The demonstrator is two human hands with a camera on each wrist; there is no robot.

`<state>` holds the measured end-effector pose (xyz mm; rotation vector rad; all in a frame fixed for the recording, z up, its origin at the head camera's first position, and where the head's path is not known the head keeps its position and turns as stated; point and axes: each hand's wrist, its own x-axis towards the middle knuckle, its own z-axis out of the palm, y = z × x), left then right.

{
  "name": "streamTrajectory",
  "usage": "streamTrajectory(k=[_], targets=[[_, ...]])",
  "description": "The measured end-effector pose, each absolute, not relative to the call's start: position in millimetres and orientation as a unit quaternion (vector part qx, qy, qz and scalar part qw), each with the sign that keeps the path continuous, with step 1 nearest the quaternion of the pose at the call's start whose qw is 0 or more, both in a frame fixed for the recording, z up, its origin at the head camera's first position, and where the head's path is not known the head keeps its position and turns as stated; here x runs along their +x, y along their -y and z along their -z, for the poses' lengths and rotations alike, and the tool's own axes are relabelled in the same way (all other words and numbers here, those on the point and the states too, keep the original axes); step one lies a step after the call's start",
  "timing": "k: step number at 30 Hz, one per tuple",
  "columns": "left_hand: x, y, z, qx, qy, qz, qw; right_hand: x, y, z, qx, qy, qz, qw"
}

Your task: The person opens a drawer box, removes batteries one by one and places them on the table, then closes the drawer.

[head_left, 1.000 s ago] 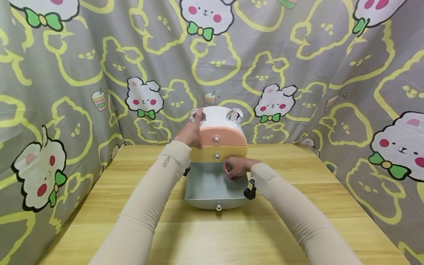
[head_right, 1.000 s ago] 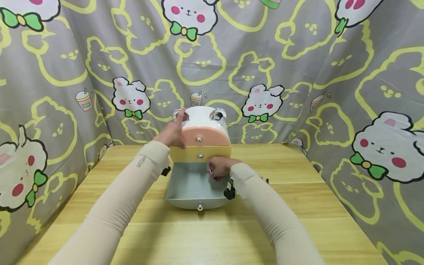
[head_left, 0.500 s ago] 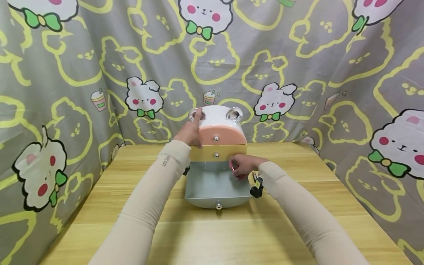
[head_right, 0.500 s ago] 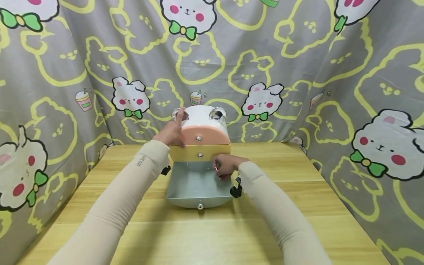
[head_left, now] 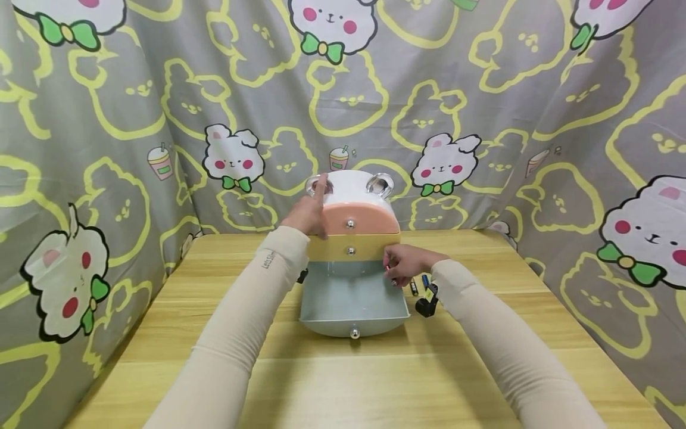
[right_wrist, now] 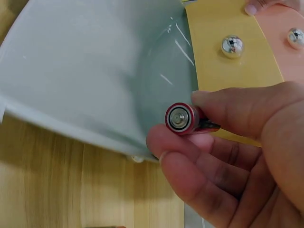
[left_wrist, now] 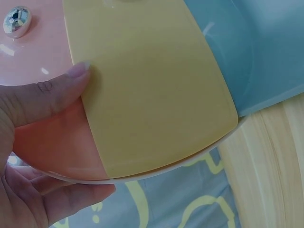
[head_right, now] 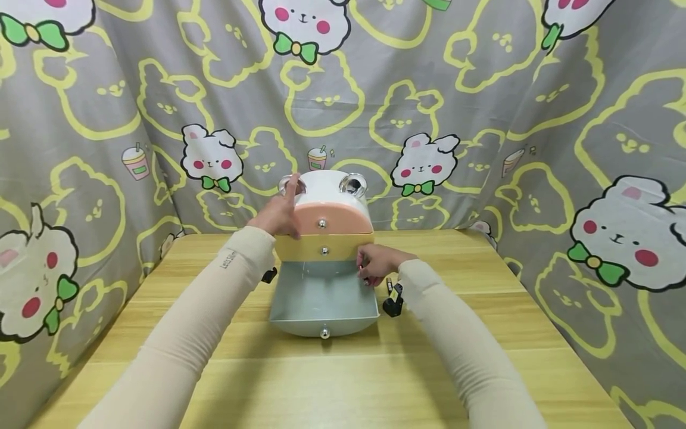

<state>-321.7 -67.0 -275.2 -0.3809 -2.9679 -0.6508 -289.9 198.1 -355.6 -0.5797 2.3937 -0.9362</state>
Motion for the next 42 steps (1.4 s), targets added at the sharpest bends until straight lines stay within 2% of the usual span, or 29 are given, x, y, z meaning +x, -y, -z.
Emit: streamTrajectory(k=[22,34,42], targets=[[-323,69,277,-0.135,0.968,0.21,0.042,-289,-231,359,-0.209,-0.888,0.331,0.242],[-321,68,276,-0.133,0.967,0.213,0.036,-293,-254,376,-0.166,-0.892,0.352,0.229],[-320,68,276,-0.134,0.967,0.214,0.042,-293,-263,386,-0.142,-0.916,0.328,0.184]])
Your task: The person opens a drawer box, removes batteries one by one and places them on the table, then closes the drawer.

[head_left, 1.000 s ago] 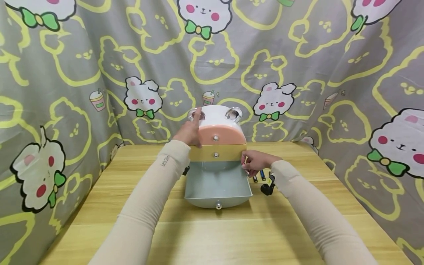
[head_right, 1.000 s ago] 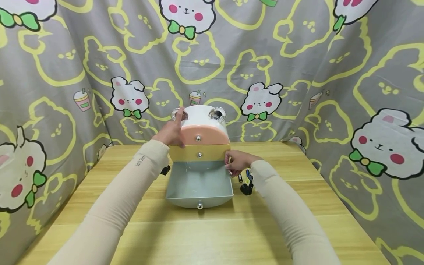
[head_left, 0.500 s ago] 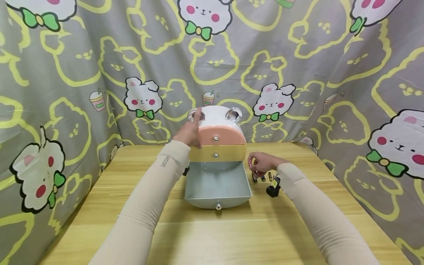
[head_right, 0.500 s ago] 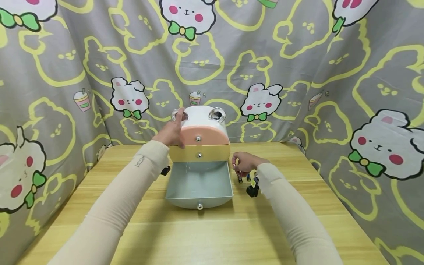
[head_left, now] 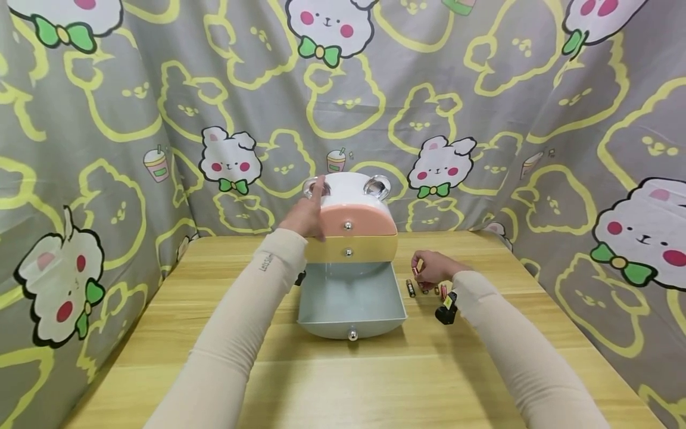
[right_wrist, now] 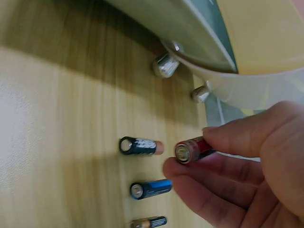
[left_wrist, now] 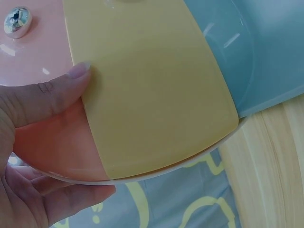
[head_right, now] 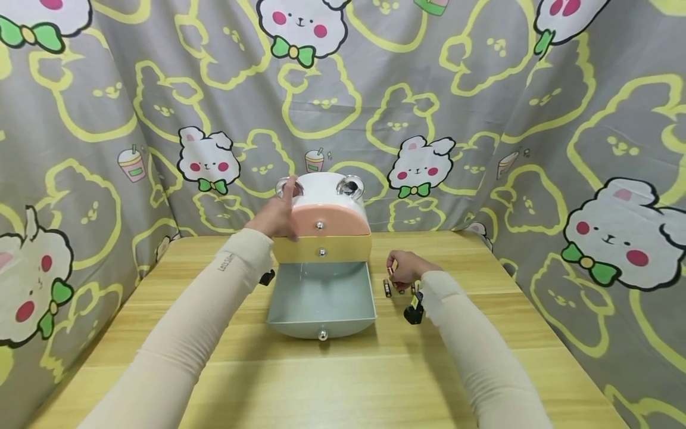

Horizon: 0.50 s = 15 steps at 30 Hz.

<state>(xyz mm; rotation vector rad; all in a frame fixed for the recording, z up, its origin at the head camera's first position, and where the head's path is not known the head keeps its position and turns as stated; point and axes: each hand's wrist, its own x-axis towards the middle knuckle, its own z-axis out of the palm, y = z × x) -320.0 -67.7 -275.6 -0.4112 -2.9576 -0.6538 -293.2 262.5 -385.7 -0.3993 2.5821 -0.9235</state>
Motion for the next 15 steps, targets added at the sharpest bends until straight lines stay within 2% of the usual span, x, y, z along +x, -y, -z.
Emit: streamTrajectory(k=[15], targets=[[-320,68,276,-0.132,0.966,0.219,0.045,-294,-259,404,-0.142,-0.964,0.197,0.109]])
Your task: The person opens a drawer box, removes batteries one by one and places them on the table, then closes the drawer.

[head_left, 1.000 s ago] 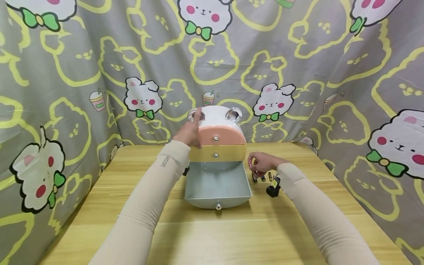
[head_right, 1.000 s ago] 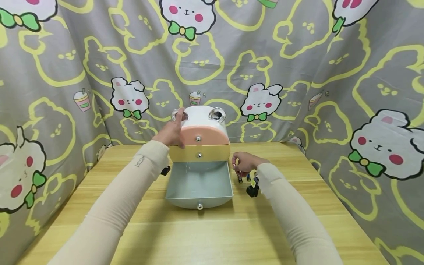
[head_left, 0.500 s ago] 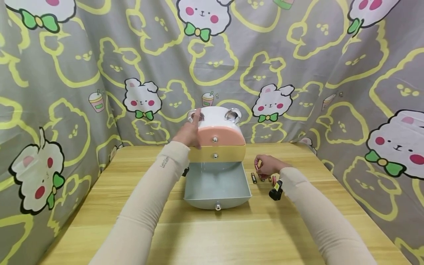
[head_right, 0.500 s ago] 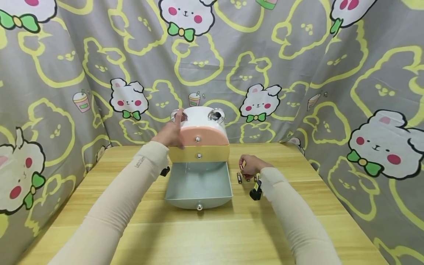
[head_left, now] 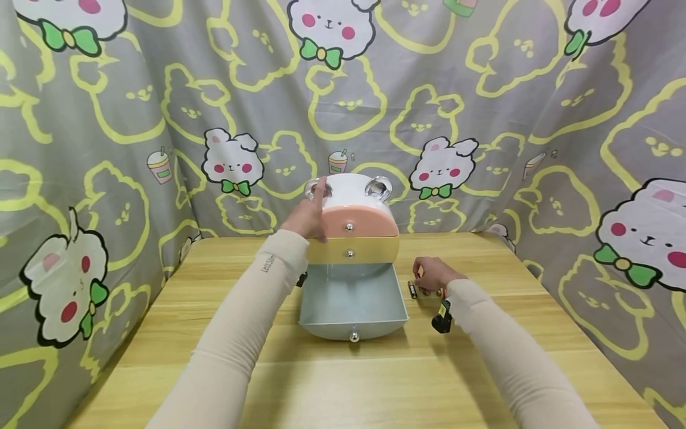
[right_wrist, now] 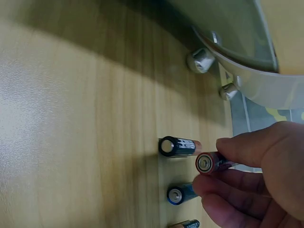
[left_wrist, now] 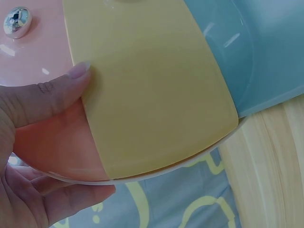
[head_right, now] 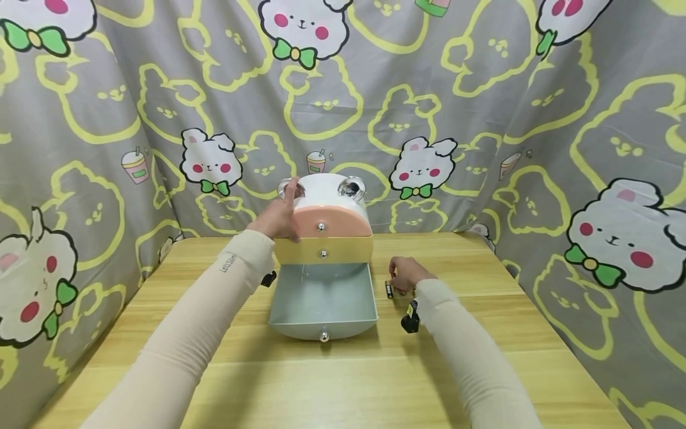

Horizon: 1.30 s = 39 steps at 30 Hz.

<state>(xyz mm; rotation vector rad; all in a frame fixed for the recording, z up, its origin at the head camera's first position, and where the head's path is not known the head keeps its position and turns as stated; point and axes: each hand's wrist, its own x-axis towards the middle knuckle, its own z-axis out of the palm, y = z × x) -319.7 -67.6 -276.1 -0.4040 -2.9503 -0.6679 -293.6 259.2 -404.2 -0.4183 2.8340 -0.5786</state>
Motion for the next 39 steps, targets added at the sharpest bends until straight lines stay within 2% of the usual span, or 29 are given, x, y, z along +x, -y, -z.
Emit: streamTrajectory(k=[10,39], targets=[[-320,65,275,-0.132,0.97,0.202,0.039,-295,-258,414,-0.156,-0.973,0.15,0.077],[-318,65,275,-0.121,0.97,0.205,0.045,-295,-255,424,-0.153,-0.978,0.118,0.074]])
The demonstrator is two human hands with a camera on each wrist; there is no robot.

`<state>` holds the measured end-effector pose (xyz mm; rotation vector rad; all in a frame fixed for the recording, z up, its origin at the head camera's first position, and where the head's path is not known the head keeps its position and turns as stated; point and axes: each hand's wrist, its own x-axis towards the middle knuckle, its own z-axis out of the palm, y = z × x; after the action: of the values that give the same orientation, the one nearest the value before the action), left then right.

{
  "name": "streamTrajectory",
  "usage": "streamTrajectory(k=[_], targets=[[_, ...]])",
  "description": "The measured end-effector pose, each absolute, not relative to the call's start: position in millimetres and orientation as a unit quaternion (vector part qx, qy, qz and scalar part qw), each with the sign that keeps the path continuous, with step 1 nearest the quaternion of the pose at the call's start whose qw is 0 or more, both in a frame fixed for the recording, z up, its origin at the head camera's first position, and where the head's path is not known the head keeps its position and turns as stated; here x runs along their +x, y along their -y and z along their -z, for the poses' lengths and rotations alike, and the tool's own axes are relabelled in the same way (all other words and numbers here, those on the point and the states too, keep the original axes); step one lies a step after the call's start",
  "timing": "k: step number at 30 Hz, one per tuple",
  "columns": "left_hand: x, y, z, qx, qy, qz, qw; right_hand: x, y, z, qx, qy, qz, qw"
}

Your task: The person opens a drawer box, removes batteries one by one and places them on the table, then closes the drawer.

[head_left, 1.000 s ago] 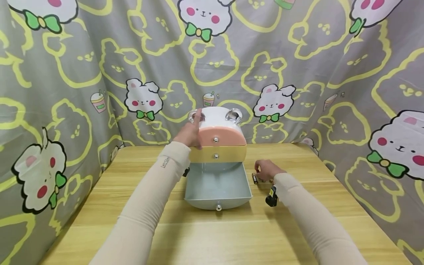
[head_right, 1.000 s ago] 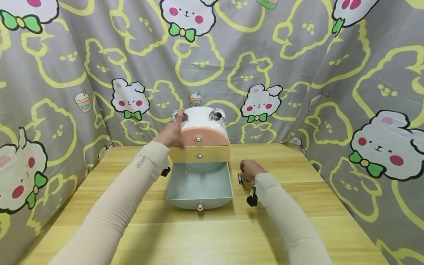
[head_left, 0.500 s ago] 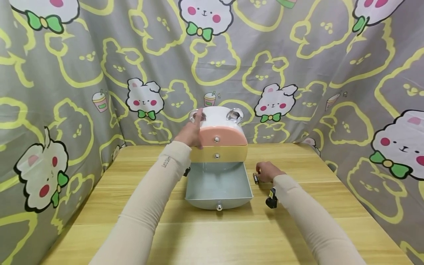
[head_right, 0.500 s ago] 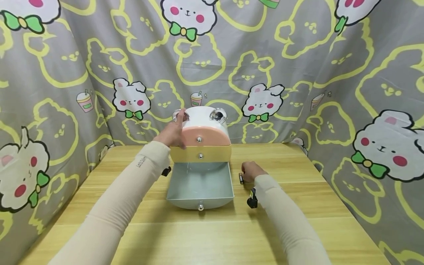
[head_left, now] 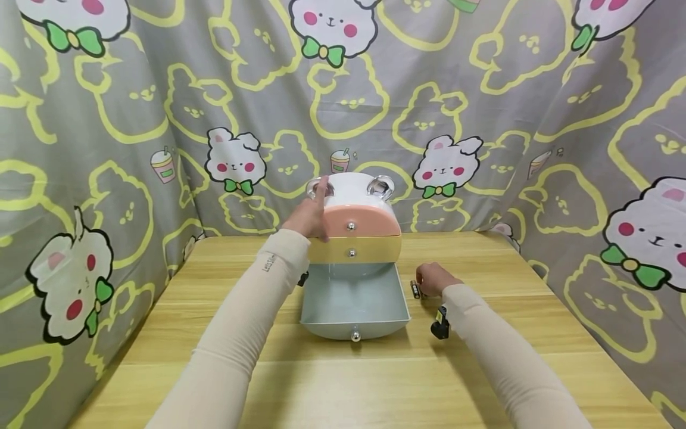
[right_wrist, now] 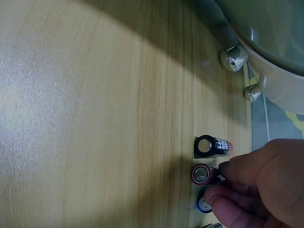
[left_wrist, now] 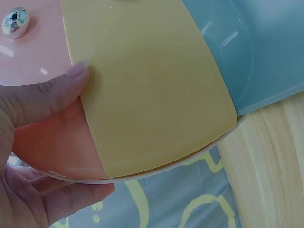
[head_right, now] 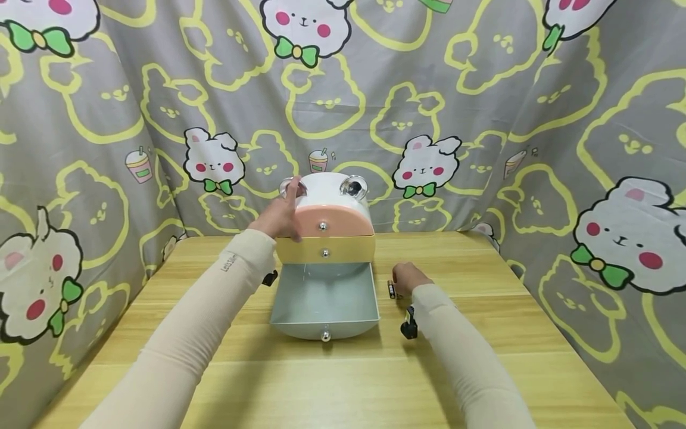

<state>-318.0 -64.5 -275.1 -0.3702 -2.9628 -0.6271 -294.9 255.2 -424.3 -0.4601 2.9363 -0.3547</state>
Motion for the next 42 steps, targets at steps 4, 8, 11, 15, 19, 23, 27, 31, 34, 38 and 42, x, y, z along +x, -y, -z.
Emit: streamTrajectory(k=[4,8,11,15,19,23,27,31,34,38,42], targets=[[-319,65,276,-0.122,0.97,0.206,0.045,-295,-257,425,-0.153,-0.978,0.124,0.071],[-319,64,276,-0.122,0.97,0.206,0.046,-293,-260,425,-0.162,-0.974,0.146,0.055],[-319,64,276,-0.123,0.97,0.205,0.047,-290,-261,424,-0.161,-0.971,0.173,0.04],[-318,65,274,-0.122,0.971,0.201,0.049,-284,-258,422,-0.147,-0.964,0.221,0.024],[-318,65,274,-0.12,0.971,0.203,0.049,-272,-251,414,-0.121,-0.949,0.291,0.015],[-318,65,274,-0.117,0.97,0.206,0.048,-255,-240,405,-0.098,-0.927,0.362,0.007],[-318,65,274,-0.117,0.971,0.205,0.044,-236,-226,397,-0.09,-0.908,0.41,-0.002],[-317,65,273,-0.114,0.97,0.209,0.041,-216,-211,389,-0.094,-0.881,0.464,0.006],[-318,64,273,-0.114,0.97,0.21,0.04,-203,-203,383,-0.089,-0.825,0.557,0.048],[-318,64,273,-0.119,0.97,0.208,0.038,-184,-197,380,-0.063,-0.714,0.685,0.129],[-317,65,273,-0.119,0.97,0.208,0.037,-166,-190,384,-0.06,-0.638,0.739,0.209]])
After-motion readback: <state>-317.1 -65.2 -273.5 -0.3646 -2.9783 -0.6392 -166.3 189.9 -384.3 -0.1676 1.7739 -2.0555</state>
